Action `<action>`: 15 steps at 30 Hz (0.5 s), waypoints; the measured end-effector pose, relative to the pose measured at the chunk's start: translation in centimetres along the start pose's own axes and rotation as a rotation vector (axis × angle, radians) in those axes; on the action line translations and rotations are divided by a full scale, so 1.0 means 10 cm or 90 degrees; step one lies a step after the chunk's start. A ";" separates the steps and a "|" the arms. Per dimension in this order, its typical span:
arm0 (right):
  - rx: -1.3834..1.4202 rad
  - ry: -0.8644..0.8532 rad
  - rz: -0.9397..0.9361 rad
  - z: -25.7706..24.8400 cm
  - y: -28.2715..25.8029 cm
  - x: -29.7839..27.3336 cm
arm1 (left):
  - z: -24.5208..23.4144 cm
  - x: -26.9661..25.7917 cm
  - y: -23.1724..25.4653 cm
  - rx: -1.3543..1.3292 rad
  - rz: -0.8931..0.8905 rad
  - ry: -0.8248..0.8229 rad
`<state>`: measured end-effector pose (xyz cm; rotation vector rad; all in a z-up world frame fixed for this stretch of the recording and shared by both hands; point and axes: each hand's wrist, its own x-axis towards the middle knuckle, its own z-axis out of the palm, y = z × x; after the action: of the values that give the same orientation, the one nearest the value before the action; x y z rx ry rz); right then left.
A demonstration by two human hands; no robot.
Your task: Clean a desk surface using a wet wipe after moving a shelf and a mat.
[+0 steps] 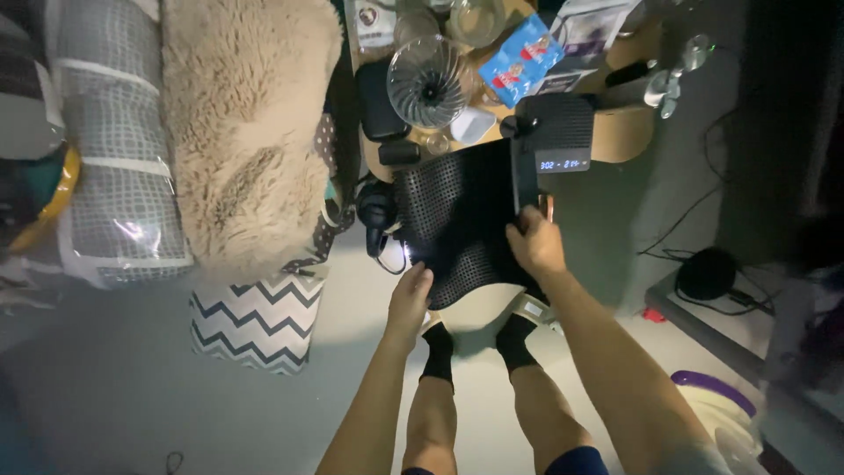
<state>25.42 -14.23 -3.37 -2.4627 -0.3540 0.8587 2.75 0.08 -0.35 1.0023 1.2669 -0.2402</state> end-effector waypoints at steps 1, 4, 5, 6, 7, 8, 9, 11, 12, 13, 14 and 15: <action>0.002 0.005 -0.002 -0.02 -0.06 -0.04 | 0.00 -0.03 0.03 0.001 0.005 -0.001; 0.025 -0.003 -0.013 -0.04 -0.17 -0.22 | -0.02 -0.13 0.07 0.002 -0.025 0.030; 0.078 -0.011 -0.025 -0.05 -0.17 -0.28 | -0.04 -0.15 0.08 0.015 -0.009 0.030; 0.132 -0.020 -0.037 -0.05 -0.17 -0.36 | -0.06 -0.18 0.09 0.027 0.005 0.031; 0.133 -0.019 -0.038 -0.08 -0.20 -0.47 | -0.08 -0.23 0.07 0.028 0.007 0.032; 0.177 -0.009 -0.051 -0.13 -0.24 -0.55 | -0.08 -0.24 0.08 0.050 0.003 0.040; 0.222 0.001 -0.065 -0.19 -0.28 -0.63 | -0.08 -0.27 0.10 0.073 -0.001 0.049; 0.141 -0.007 -0.022 -0.36 -0.41 -0.81 | -0.13 -0.13 -0.16 0.028 0.065 0.040; 0.060 -0.016 0.026 -0.45 -0.49 -0.89 | -0.16 -0.05 -0.28 -0.015 0.128 0.030; 0.060 -0.012 0.021 -0.47 -0.48 -1.01 | -0.16 -0.23 -0.10 -0.016 0.133 0.029; 0.103 0.009 -0.029 -0.52 -0.48 -1.12 | -0.14 -0.41 0.09 -0.004 0.079 0.035; 0.146 0.030 -0.080 -0.57 -0.48 -1.23 | -0.13 -0.61 0.29 0.009 0.024 0.041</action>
<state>19.19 -17.15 9.29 -2.2204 -0.3683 0.7435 1.73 0.51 6.41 1.0520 1.3042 -0.1889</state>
